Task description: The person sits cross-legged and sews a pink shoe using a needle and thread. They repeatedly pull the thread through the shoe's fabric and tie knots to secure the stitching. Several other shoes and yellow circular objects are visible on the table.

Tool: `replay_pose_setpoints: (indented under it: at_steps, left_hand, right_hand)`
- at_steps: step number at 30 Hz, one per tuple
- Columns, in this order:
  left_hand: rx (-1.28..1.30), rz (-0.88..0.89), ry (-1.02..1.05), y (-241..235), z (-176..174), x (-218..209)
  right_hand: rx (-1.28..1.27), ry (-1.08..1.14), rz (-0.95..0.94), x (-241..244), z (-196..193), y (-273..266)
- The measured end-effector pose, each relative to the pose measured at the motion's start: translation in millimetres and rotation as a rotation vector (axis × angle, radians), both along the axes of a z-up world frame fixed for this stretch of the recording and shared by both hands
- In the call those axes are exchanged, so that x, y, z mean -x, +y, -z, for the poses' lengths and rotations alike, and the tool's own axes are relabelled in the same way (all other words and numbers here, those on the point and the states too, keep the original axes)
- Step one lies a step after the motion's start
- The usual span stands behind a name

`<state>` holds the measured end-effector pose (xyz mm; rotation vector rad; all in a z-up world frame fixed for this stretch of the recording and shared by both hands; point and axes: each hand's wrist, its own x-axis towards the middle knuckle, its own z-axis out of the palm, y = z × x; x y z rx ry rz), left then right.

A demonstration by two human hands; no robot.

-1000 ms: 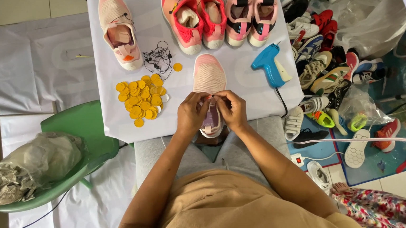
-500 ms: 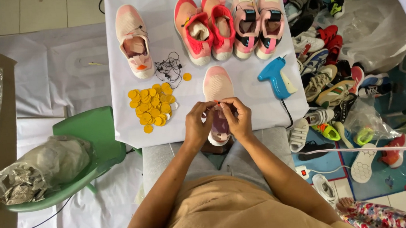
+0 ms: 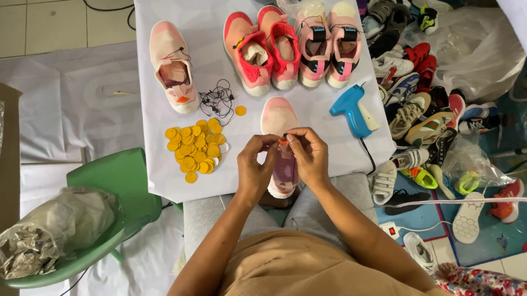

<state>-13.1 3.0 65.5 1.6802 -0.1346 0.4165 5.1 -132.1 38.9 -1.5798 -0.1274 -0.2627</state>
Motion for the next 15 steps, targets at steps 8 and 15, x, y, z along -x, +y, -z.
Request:
replay_pose_setpoints:
  at_steps: [8,15]
  left_hand:
    - [0.17,0.043,0.005,-3,-32,-3]
    - [0.178,0.031,0.014,-1,-27,-3]
  right_hand:
    - [-0.212,-0.027,-0.083,-8,-24,5]
    - [-0.212,-0.03,-0.12,-5,-22,7]
